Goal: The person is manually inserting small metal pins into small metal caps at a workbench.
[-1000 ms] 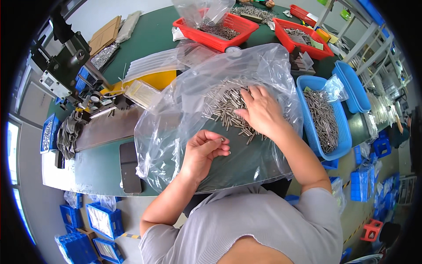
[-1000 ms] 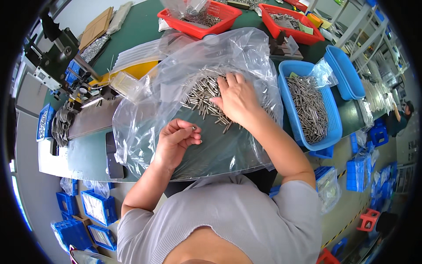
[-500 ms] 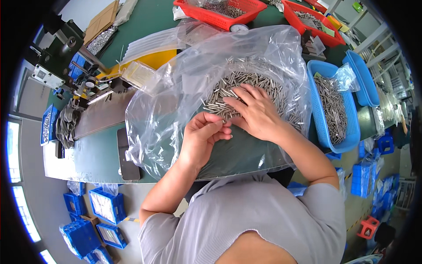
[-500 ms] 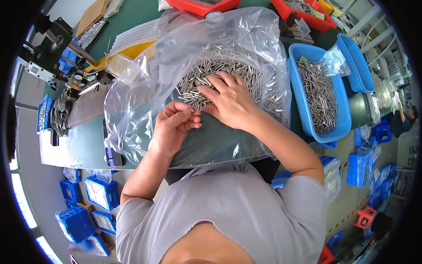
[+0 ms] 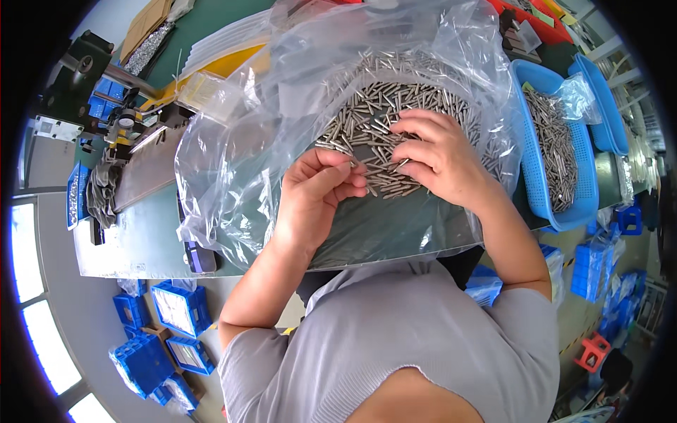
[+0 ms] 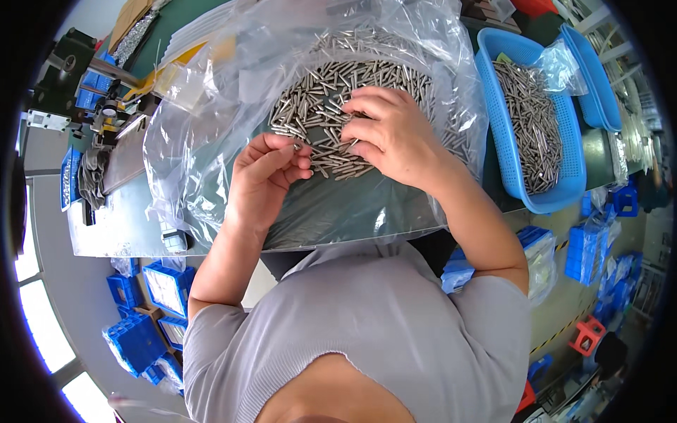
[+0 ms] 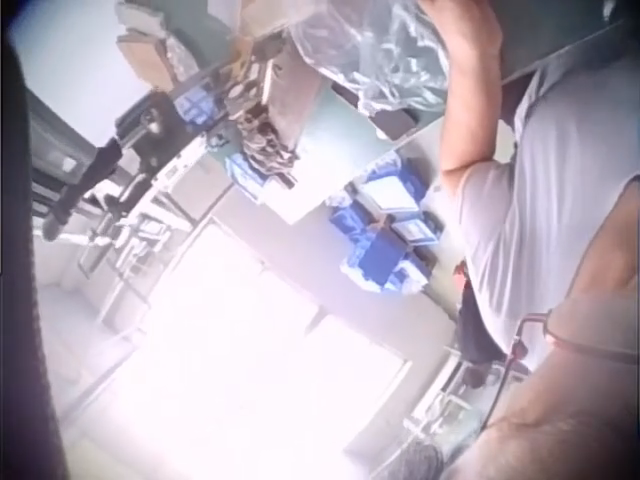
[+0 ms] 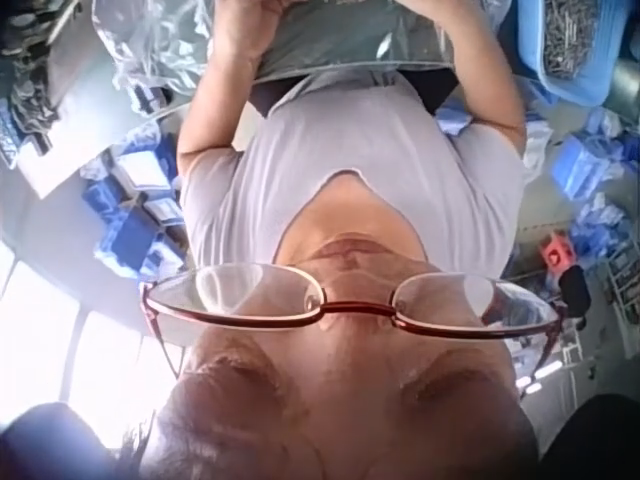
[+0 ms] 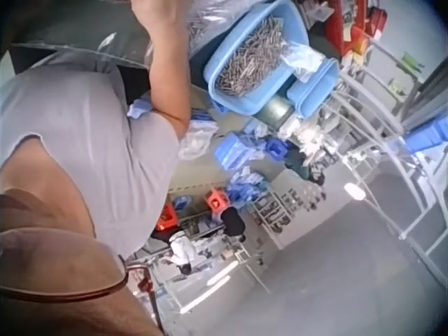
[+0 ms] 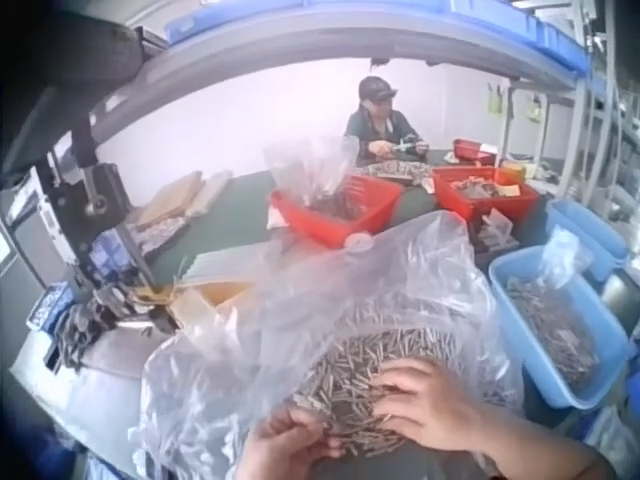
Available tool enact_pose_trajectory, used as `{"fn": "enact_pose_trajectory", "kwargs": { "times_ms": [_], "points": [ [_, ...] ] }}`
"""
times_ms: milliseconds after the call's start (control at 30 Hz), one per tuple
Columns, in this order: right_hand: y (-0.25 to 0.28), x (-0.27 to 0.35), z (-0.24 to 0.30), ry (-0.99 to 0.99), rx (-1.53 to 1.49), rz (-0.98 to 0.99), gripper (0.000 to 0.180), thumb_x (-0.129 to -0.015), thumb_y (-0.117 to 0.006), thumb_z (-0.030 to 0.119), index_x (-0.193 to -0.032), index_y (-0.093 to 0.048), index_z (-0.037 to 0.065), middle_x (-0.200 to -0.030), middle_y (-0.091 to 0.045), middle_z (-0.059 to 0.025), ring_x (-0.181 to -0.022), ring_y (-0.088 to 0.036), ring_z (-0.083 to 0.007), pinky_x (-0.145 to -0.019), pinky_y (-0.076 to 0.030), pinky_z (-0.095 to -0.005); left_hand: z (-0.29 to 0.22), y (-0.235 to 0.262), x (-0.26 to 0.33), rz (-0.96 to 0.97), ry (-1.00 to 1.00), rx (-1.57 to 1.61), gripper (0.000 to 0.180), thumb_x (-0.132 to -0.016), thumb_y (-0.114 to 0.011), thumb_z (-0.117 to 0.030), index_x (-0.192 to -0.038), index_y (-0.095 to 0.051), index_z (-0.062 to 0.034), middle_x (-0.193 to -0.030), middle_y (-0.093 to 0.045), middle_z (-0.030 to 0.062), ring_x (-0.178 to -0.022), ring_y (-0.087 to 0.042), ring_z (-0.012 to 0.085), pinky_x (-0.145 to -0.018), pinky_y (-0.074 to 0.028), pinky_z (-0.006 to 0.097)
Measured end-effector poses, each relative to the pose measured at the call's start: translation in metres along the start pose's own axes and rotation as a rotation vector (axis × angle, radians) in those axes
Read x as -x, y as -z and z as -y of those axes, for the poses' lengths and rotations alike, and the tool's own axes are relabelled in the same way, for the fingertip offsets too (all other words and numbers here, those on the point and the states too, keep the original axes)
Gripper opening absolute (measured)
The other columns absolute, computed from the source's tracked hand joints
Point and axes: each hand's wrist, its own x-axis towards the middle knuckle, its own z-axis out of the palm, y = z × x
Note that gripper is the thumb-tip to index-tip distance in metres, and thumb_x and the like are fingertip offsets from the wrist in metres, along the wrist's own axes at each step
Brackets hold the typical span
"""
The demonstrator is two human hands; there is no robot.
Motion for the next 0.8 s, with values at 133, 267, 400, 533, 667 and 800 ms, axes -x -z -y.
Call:
{"fn": "enact_pose_trajectory", "kwargs": {
  "times_ms": [133, 267, 400, 533, 667, 800],
  "points": [
    [-0.002, 0.000, 0.004, 0.011, -0.024, -0.063, 0.014, -0.068, -0.072, 0.010, -0.080, -0.065, 0.013, -0.103, -0.059, -0.0010, -0.109, -0.051, -0.0224, -0.091, -0.038, -0.0386, -0.001, -0.003, 0.004, 0.004, -0.007, -0.008, 0.007, -0.087, -0.051, 0.000, -0.093, -0.055, 0.0023, -0.089, -0.064, 0.0157, -0.074, -0.064, 0.0204, -0.070, -0.055, 0.032],
    [-0.004, 0.002, 0.006, 0.025, 0.021, -0.107, 0.013, -0.069, -0.071, 0.011, -0.080, -0.065, 0.012, -0.100, -0.060, -0.0008, -0.107, -0.052, -0.0215, -0.090, -0.038, -0.0385, -0.001, -0.006, 0.006, 0.035, -0.010, -0.048, 0.007, -0.088, -0.051, 0.001, -0.093, -0.054, 0.0023, -0.089, -0.064, 0.0160, -0.075, -0.064, 0.0204, -0.070, -0.054, 0.032],
    [-0.003, 0.003, 0.008, 0.020, -0.002, -0.104, 0.013, -0.070, -0.070, 0.009, -0.081, -0.065, 0.011, -0.101, -0.060, -0.0005, -0.106, -0.052, -0.0212, -0.089, -0.038, -0.0383, 0.000, -0.007, 0.008, 0.050, -0.022, -0.068, 0.007, -0.088, -0.051, 0.001, -0.093, -0.054, 0.0023, -0.089, -0.064, 0.0160, -0.076, -0.064, 0.0205, -0.071, -0.054, 0.032],
    [-0.005, 0.002, 0.013, 0.035, 0.000, -0.142, 0.017, -0.066, -0.069, 0.007, -0.082, -0.064, 0.011, -0.099, -0.058, -0.0007, -0.104, -0.052, -0.0222, -0.088, -0.039, -0.0380, 0.001, -0.005, 0.008, 0.063, -0.049, -0.038, 0.007, -0.088, -0.051, 0.000, -0.093, -0.054, 0.0024, -0.089, -0.064, 0.0162, -0.076, -0.065, 0.0209, -0.071, -0.054, 0.032],
    [-0.011, 0.001, 0.018, 0.037, 0.084, -0.043, 0.018, -0.065, -0.070, 0.013, -0.083, -0.066, 0.012, -0.088, -0.055, -0.0006, -0.093, -0.051, -0.0198, -0.079, -0.040, -0.0366, 0.001, -0.005, 0.007, 0.066, -0.060, -0.040, 0.007, -0.088, -0.051, -0.001, -0.094, -0.054, 0.0021, -0.090, -0.064, 0.0168, -0.077, -0.065, 0.0215, -0.072, -0.054, 0.033],
    [-0.015, -0.002, 0.018, 0.019, 0.077, -0.029, 0.016, -0.063, -0.072, 0.011, -0.075, -0.062, 0.009, -0.081, -0.053, -0.0025, -0.081, -0.051, -0.0223, -0.073, -0.043, -0.0351, 0.001, -0.004, 0.006, 0.081, -0.066, -0.033, 0.007, -0.088, -0.050, -0.001, -0.093, -0.054, 0.0018, -0.090, -0.064, 0.0171, -0.077, -0.065, 0.0217, -0.072, -0.054, 0.033]
  ]
}}
